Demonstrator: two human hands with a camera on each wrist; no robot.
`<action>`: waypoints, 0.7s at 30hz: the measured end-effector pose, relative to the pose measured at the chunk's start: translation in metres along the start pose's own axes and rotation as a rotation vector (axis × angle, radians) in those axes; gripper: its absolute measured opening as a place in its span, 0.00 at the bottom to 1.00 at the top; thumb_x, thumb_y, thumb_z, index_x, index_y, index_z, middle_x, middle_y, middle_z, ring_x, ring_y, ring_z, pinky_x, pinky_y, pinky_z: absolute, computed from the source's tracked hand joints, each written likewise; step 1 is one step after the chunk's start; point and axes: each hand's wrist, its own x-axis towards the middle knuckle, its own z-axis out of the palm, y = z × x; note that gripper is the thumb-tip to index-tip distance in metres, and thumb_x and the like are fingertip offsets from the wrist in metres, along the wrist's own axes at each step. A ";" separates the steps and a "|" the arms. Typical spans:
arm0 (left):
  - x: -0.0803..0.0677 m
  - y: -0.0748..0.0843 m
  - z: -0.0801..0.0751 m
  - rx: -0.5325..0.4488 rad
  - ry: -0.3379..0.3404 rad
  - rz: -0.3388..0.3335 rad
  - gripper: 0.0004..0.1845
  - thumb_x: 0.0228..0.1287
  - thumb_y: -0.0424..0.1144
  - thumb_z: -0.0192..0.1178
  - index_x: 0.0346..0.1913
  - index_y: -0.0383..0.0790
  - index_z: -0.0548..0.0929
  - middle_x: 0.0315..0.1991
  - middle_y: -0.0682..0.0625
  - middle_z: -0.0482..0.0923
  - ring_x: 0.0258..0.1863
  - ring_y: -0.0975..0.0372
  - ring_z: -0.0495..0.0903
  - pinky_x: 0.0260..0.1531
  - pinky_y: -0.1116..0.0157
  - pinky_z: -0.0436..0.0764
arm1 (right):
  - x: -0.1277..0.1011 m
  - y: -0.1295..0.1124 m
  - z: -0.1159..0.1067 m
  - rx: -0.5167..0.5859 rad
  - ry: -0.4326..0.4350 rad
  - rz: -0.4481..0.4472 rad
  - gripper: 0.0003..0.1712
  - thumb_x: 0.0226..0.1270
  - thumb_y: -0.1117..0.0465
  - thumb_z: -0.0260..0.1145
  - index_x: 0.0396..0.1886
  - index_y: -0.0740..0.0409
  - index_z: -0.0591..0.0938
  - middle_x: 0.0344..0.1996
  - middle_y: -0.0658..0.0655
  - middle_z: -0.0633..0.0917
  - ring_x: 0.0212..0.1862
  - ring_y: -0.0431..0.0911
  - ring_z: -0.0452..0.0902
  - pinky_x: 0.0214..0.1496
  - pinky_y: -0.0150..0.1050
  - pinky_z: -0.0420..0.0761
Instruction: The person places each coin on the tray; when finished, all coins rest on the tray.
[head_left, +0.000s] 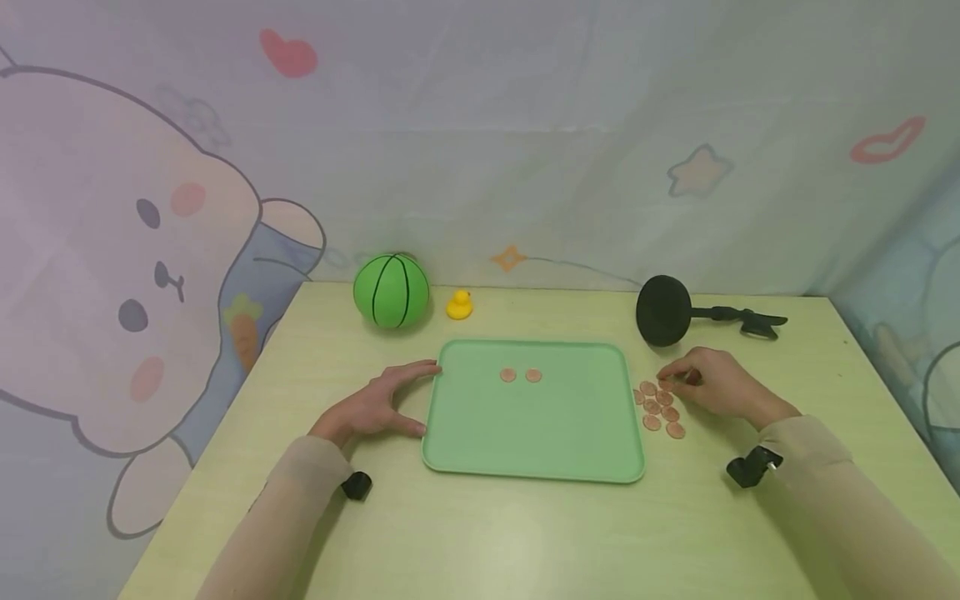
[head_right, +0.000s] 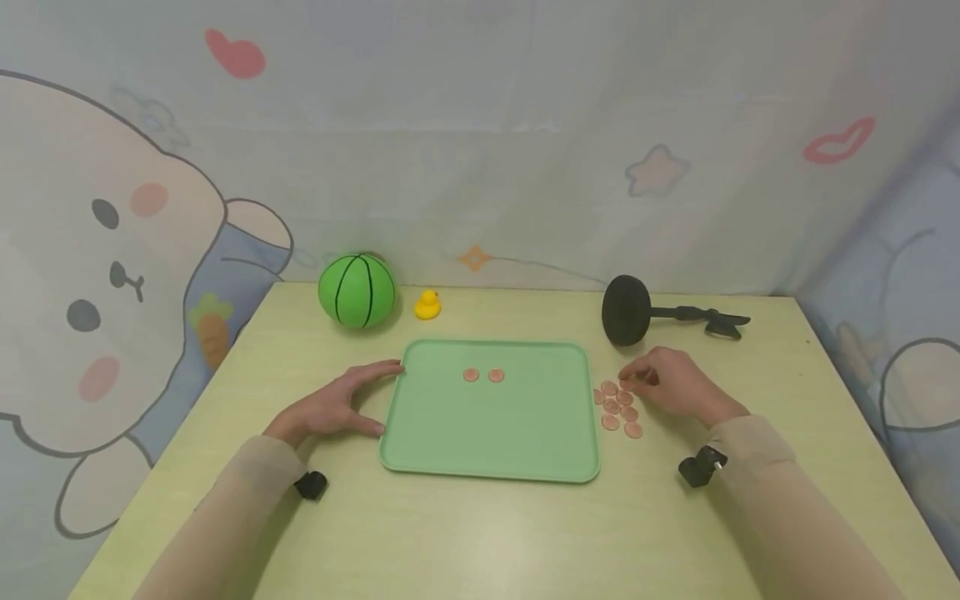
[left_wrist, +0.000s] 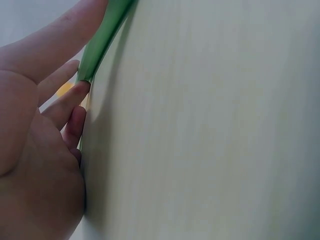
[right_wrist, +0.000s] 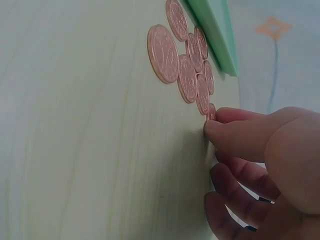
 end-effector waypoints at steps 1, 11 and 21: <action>0.000 0.000 0.000 -0.002 0.001 -0.001 0.54 0.51 0.48 0.84 0.81 0.58 0.66 0.84 0.52 0.54 0.83 0.49 0.48 0.78 0.36 0.46 | 0.000 0.000 0.000 0.004 -0.003 -0.001 0.09 0.66 0.68 0.74 0.45 0.57 0.93 0.32 0.45 0.87 0.30 0.37 0.76 0.34 0.36 0.77; -0.001 0.000 0.002 -0.022 -0.005 -0.014 0.55 0.51 0.47 0.84 0.81 0.59 0.65 0.84 0.52 0.53 0.83 0.48 0.48 0.78 0.35 0.46 | 0.004 0.001 0.002 -0.031 -0.037 0.024 0.05 0.67 0.65 0.73 0.41 0.55 0.91 0.33 0.46 0.89 0.33 0.40 0.83 0.40 0.42 0.84; 0.001 0.000 0.000 -0.007 -0.002 -0.008 0.54 0.51 0.46 0.84 0.81 0.58 0.65 0.85 0.52 0.53 0.83 0.49 0.48 0.79 0.37 0.46 | 0.003 -0.004 -0.001 -0.044 -0.006 0.056 0.03 0.67 0.63 0.74 0.39 0.55 0.90 0.32 0.48 0.86 0.34 0.43 0.82 0.40 0.44 0.82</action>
